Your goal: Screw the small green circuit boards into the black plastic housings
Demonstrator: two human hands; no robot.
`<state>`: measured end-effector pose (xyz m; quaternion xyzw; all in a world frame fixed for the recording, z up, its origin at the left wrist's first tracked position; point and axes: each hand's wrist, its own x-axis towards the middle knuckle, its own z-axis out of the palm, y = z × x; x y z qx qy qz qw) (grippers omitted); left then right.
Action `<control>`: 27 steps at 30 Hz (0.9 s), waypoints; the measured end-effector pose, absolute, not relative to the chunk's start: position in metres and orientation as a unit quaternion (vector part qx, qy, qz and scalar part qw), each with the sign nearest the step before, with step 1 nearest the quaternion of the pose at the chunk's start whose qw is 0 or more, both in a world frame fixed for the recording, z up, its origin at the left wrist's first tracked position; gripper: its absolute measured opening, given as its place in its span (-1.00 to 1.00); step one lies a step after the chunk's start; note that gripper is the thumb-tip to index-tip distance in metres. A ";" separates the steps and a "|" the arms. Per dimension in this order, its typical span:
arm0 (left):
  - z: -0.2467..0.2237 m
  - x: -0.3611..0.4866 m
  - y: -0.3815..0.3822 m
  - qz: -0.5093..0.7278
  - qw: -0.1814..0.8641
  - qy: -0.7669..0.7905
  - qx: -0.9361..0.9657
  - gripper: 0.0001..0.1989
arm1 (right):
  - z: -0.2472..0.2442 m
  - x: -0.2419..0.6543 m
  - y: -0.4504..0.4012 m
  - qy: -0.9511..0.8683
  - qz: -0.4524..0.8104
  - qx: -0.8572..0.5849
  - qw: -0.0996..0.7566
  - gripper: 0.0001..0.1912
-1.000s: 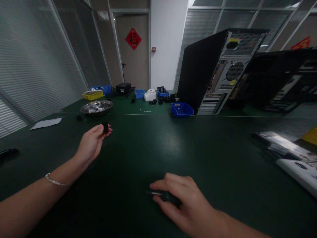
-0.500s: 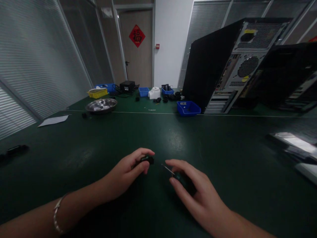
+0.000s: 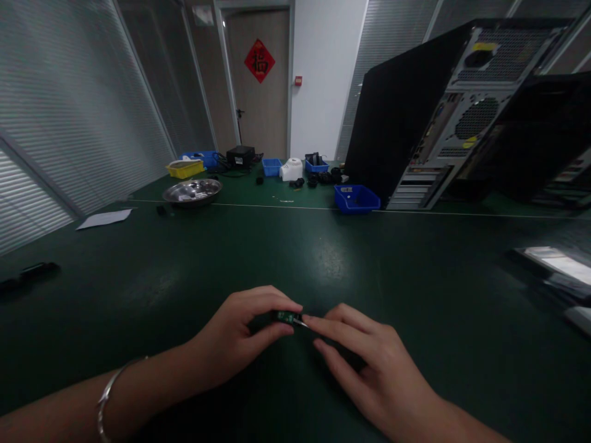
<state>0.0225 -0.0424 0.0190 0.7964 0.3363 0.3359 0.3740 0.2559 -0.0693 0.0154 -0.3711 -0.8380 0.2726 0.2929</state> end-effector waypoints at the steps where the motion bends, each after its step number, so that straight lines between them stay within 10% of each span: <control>1: 0.019 0.022 -0.043 0.339 0.370 0.333 0.798 -0.75 | 0.015 0.256 -0.069 -0.840 0.267 -0.374 0.289 -0.64; 27: 0.023 0.025 -0.046 0.352 0.402 0.348 0.770 -0.78 | 0.015 0.254 -0.070 -0.813 0.314 -0.368 0.323 -0.65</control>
